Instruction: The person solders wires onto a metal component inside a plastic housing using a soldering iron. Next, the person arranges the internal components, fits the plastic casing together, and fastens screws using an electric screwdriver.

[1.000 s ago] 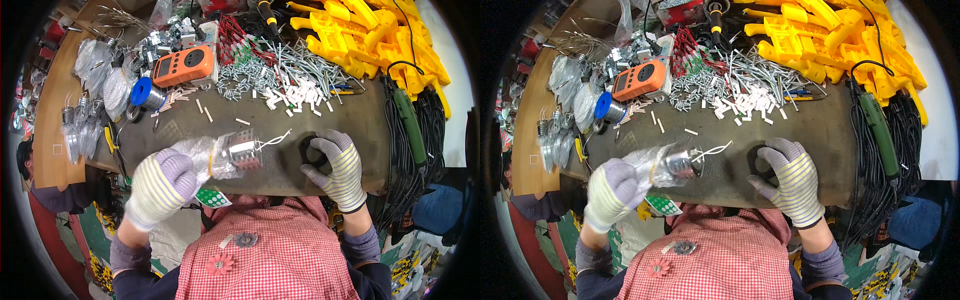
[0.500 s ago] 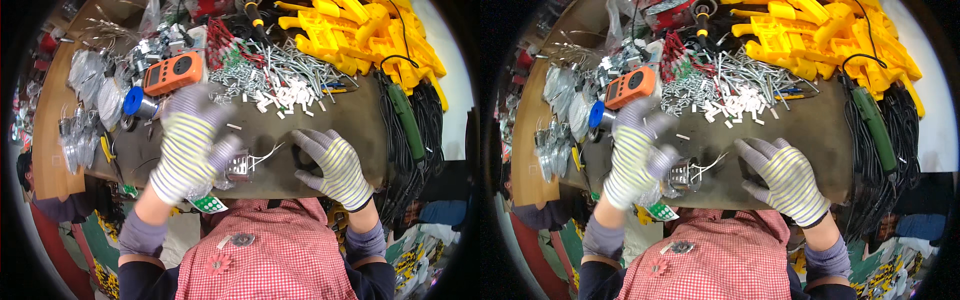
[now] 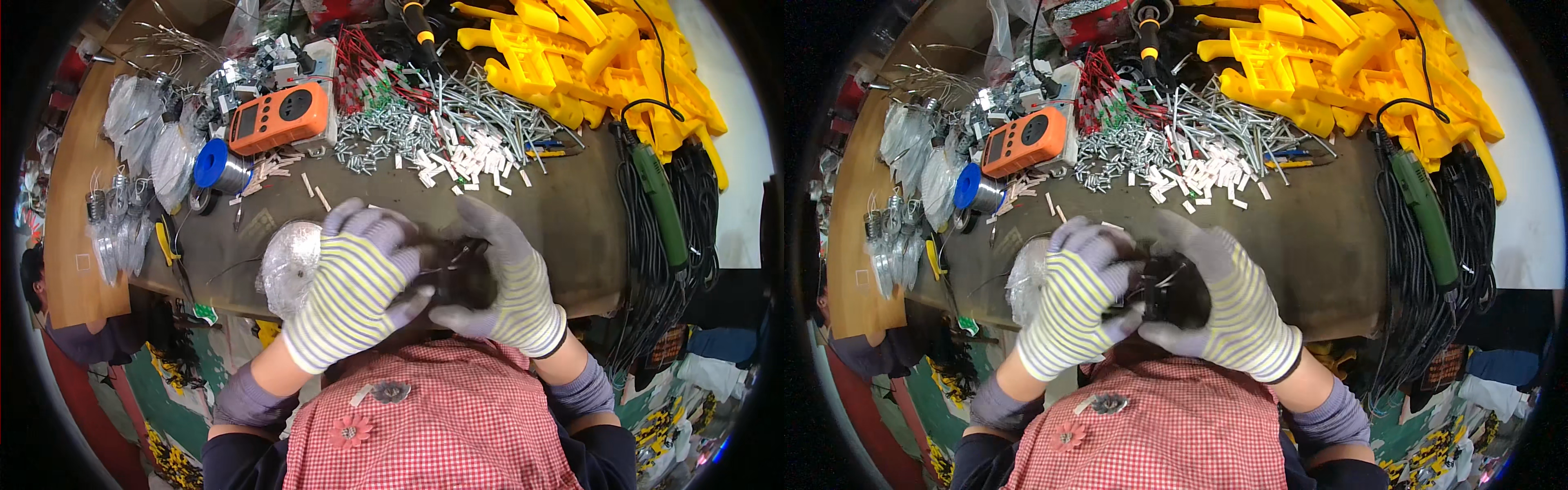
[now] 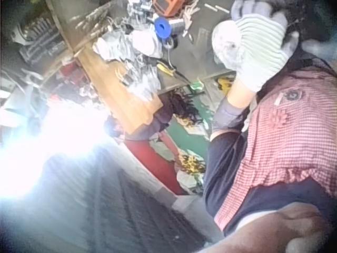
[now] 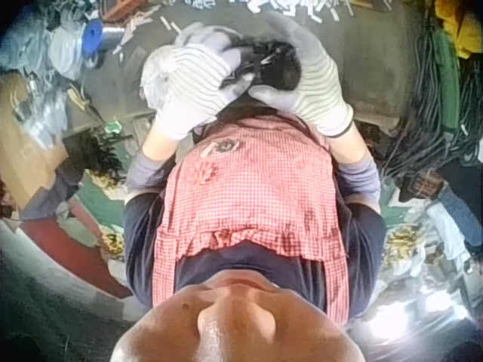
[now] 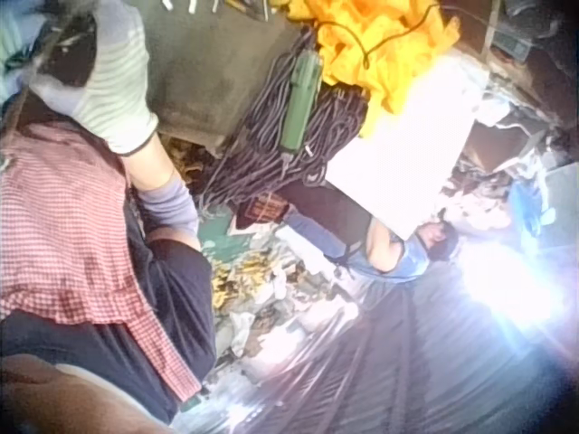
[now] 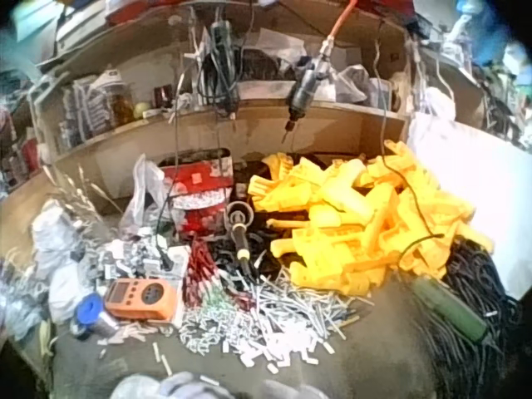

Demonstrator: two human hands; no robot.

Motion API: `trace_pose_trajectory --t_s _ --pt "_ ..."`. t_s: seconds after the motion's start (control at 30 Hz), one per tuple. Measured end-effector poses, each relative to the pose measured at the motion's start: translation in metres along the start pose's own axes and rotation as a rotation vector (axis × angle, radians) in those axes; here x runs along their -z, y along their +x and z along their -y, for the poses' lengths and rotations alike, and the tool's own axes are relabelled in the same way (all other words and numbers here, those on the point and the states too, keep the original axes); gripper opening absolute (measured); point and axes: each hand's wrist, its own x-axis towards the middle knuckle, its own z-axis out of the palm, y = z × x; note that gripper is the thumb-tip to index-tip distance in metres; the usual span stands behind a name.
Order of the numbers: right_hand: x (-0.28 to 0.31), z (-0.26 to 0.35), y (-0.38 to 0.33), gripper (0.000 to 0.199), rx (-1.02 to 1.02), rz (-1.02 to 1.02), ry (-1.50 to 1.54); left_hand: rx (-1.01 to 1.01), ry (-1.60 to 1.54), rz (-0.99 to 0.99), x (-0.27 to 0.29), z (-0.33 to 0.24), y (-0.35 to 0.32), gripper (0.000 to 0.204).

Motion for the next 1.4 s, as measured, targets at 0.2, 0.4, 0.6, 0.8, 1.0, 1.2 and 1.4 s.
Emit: trace_pose_trajectory --t_s 0.2,0.4,0.6,0.8,1.0,1.2,1.4 --pt "-0.015 0.008 0.015 0.092 -0.198 0.129 0.177 0.127 0.027 0.239 0.022 0.030 -0.025 0.090" --pt "-0.005 0.007 -0.001 0.056 -0.150 0.266 0.012 0.173 0.007 0.173 0.006 0.015 -0.041 0.082" --pt "-0.007 0.011 -0.006 0.021 -0.067 0.276 -0.192 0.039 -0.055 0.093 0.003 0.000 -0.017 0.107" --pt "0.050 0.018 0.041 0.013 -0.077 -0.051 -0.552 0.005 -0.126 0.216 -0.001 0.011 -0.017 0.090" --pt "0.077 -0.050 0.136 0.074 -0.190 -0.463 -1.248 -0.008 -0.179 0.257 0.001 0.013 -0.012 0.087" --pt "0.093 -0.037 0.127 0.067 0.172 -0.821 -0.819 -0.133 -0.204 0.051 0.007 0.014 -0.010 0.088" --pt "0.021 0.055 0.067 0.045 0.568 -0.045 -0.540 0.307 -1.381 -0.177 0.021 -0.019 -0.004 0.106"
